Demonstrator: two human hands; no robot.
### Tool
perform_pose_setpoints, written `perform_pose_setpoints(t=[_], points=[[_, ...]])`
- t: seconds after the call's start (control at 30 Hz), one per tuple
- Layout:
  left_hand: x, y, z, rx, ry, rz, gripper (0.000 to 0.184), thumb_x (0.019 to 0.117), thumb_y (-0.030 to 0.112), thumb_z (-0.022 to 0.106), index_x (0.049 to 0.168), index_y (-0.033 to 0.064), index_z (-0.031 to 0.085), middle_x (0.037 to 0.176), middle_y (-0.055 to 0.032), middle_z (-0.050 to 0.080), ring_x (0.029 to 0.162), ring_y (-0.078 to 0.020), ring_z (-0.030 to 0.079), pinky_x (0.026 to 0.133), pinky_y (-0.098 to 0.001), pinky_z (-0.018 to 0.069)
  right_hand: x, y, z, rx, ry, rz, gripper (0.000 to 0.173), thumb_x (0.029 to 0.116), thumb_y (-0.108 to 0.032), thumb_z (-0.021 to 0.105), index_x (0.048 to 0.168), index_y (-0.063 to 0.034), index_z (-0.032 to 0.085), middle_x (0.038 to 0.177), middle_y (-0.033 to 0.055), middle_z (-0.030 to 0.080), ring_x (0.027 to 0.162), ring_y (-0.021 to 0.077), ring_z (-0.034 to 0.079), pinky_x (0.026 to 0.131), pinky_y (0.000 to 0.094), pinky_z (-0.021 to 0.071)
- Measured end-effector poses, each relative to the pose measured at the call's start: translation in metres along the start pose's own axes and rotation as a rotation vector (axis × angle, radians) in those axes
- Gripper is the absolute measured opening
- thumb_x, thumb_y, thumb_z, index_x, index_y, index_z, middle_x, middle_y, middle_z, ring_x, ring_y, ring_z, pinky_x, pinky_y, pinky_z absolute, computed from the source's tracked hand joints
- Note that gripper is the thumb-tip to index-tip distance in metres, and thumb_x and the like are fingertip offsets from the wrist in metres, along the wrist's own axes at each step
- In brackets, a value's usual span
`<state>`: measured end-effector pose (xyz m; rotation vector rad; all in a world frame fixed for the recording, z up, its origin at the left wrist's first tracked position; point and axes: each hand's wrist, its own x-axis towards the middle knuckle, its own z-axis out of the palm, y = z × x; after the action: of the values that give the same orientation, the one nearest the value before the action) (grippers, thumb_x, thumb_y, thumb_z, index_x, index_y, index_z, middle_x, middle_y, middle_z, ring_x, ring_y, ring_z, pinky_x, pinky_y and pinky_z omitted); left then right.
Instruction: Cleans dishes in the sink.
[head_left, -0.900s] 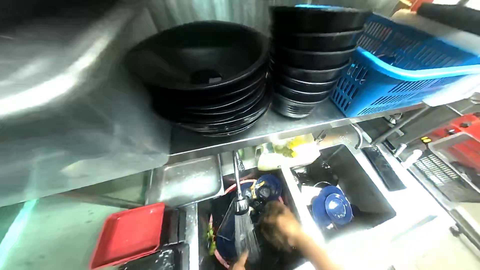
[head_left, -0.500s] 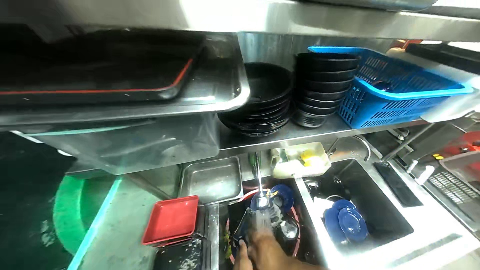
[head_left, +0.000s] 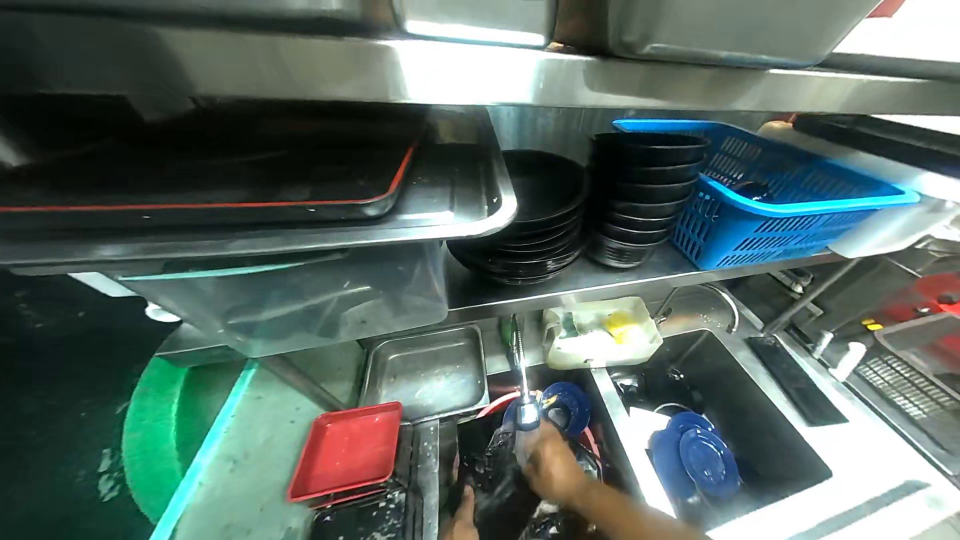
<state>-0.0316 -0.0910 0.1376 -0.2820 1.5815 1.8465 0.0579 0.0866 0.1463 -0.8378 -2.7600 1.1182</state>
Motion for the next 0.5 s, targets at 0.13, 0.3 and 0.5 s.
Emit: perform_pose_setpoints(t=[0.13, 0.3, 0.5], points=[[-0.022, -0.032, 0.001, -0.097, -0.167, -0.207, 0.051, 0.1022, 0.027, 0.062, 0.146, 0.0079, 0.044, 0.131, -0.0145, 0.064, 0.118, -0.0262, 0.065, 0.096, -0.0535, 0.057, -0.003, 0.005, -0.023, 1.007, -0.002, 0.489, 0.037, 0.1033, -0.024, 0.053, 0.138, -0.0097, 0.059, 0.124, 0.012, 0.068, 0.111, 0.0225, 0.067, 0.095, 0.0456, 0.0562], [-0.003, -0.088, 0.031, 0.341, -0.001, -0.168, 0.062, 0.0949, 0.053, 0.068, 0.126, -0.0001, 0.063, 0.116, -0.0206, 0.069, 0.106, -0.0313, 0.067, 0.09, -0.0554, 0.0564, -0.052, 0.002, 0.02, 1.596, -0.079, 0.842, 0.082, 0.0966, -0.08, 0.03, 0.139, -0.0166, 0.059, 0.128, 0.0142, 0.069, 0.117, 0.0331, 0.066, 0.095, 0.0631, 0.054], [0.022, -0.119, 0.055, 1.01, 0.006, 0.063, 0.067, 0.1002, 0.061, 0.051, 0.126, 0.0022, 0.068, 0.116, -0.0214, 0.071, 0.114, -0.0368, 0.067, 0.101, -0.0595, 0.0514, -0.079, 0.062, -0.02, 1.197, 0.006, 0.71, 0.05, 0.1016, -0.043, 0.06, 0.142, -0.013, 0.055, 0.126, 0.0116, 0.069, 0.113, 0.0267, 0.069, 0.094, 0.0532, 0.059]])
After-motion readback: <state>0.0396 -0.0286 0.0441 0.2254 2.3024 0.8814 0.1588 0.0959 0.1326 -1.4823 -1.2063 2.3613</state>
